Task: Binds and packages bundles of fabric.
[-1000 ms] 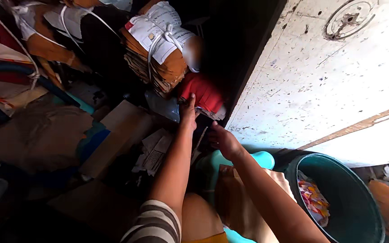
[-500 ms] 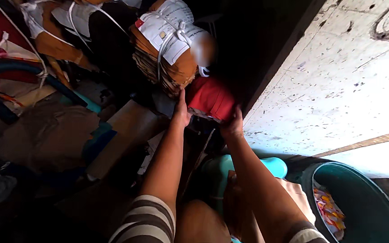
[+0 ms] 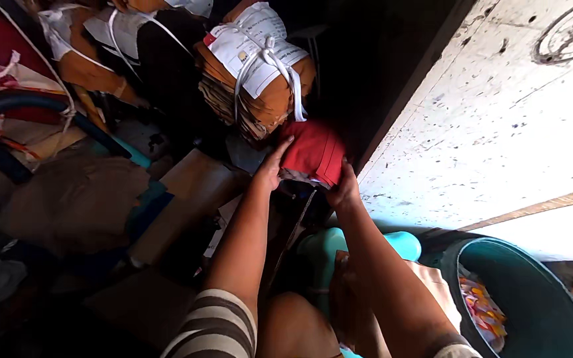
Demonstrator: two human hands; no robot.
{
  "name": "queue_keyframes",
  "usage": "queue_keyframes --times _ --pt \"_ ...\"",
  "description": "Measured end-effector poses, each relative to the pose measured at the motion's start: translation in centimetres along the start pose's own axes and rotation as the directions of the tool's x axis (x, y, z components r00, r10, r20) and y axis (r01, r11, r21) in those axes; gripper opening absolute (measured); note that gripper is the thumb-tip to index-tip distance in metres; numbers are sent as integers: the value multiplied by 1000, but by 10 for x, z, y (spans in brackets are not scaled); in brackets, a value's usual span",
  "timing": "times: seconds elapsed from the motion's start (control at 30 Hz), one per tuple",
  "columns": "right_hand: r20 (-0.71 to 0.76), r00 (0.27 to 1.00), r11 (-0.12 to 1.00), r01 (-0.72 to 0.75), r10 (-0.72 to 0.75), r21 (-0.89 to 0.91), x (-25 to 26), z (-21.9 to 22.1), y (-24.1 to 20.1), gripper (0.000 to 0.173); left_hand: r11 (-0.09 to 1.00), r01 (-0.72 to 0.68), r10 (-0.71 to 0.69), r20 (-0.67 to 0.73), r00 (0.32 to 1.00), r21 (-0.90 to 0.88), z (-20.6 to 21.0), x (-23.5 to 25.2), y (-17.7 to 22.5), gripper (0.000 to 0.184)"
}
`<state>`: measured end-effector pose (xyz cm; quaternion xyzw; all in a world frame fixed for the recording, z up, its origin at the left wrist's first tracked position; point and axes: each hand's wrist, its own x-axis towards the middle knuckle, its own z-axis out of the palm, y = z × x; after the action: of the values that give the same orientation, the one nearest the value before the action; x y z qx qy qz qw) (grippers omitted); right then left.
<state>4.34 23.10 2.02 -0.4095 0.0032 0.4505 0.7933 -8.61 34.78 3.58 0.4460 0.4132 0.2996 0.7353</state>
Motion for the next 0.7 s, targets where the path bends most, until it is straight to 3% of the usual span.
queue_keyframes --times 0.17,0.23,0.33,0.47,0.7 --pt "96 995 1000 -20 20 -7 -8 -22 4 36 997 24 -15 113 993 -77 -14 -17 -20 56" --pt "108 994 1000 2 -2 6 -9 -26 5 27 987 -8 25 108 994 -159 -15 -19 -27 51" --pt "115 993 1000 -8 11 -23 -18 -27 4 22 979 -47 58 52 997 -196 -15 -29 -36 58" --pt "182 981 993 -47 66 -106 -39 -31 -2 26 983 -125 127 6 992 -134 -18 -68 -39 54" --pt "376 915 960 -39 146 -278 -124 -65 -45 31 959 -239 260 140 955 -151 -16 -166 -45 45"
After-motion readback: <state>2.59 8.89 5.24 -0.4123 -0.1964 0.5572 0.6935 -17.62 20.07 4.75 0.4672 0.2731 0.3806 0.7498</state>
